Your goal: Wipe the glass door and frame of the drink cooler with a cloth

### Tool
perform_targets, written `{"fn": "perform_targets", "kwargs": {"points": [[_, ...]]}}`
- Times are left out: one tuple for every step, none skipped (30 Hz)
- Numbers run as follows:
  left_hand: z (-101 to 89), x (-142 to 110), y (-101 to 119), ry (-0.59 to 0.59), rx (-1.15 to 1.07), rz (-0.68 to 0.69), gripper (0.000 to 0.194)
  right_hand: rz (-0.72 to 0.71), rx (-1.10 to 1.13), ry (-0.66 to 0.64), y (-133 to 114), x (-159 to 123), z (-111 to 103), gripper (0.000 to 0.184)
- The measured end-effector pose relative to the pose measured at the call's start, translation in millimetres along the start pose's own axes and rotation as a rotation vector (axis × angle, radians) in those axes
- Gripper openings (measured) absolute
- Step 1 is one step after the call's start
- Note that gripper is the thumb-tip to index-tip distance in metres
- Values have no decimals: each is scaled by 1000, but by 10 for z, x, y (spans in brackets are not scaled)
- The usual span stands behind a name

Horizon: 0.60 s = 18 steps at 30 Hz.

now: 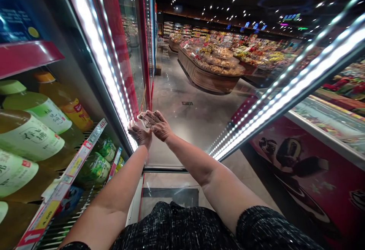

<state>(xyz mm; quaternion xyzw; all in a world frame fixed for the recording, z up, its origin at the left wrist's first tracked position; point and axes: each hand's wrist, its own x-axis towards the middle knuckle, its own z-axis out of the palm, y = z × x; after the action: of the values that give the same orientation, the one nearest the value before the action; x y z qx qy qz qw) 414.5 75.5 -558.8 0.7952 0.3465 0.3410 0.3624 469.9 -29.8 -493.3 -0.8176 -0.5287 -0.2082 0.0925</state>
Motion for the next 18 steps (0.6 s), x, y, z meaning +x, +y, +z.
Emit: {"fn": "perform_targets", "kwargs": {"points": [[-8, 3, 5, -4, 0, 4, 110, 12, -4, 11, 24, -15, -22, 58], [-14, 7, 9, -7, 0, 6, 112, 29, -10, 30, 54, -36, -42, 58], [-16, 10, 13, -9, 0, 7, 114, 48, -15, 52, 86, -67, -55, 57], [-17, 13, 17, -10, -2, 8, 115, 64, -20, 74, 120, -108, -56, 56], [-15, 14, 20, -12, -3, 9, 116, 77, -25, 92, 154, -160, -44, 55], [-12, 15, 21, -13, -5, 9, 116, 84, -29, 103, 186, -219, -22, 56], [-8, 16, 22, -15, -7, 10, 115, 86, -33, 106, 214, -280, 6, 56], [-6, 16, 21, -16, -8, 11, 114, 86, -37, 101, 238, -338, 34, 57], [-5, 15, 19, -18, -9, 13, 113, 84, -42, 91, 259, -386, 56, 57], [-6, 15, 16, -20, -10, 17, 111, 83, -45, 80, 276, -421, 67, 58], [-8, 16, 11, -21, -9, 23, 111, 85, -47, 71, 291, -442, 65, 58], [-12, 16, 7, -23, -7, 30, 113, 94, -48, 71, 305, -449, 51, 58], [-15, 17, 3, -24, -4, 40, 116, 108, -46, 82, 317, -446, 28, 58], [-18, 17, 0, -26, 0, 51, 118, 126, -44, 101, 330, -439, 1, 59], [-21, 17, -1, -30, 4, 62, 120, 141, -40, 123, 344, -433, -25, 59], [-22, 17, 1, -34, 8, 70, 120, 153, -36, 142, 357, -433, -45, 59], [-22, 16, 5, -40, 12, 76, 120, 160, -33, 154, 370, -441, -58, 58], [-22, 14, 12, -46, 16, 78, 119, 161, -32, 157, 384, -458, -62, 58]]}}
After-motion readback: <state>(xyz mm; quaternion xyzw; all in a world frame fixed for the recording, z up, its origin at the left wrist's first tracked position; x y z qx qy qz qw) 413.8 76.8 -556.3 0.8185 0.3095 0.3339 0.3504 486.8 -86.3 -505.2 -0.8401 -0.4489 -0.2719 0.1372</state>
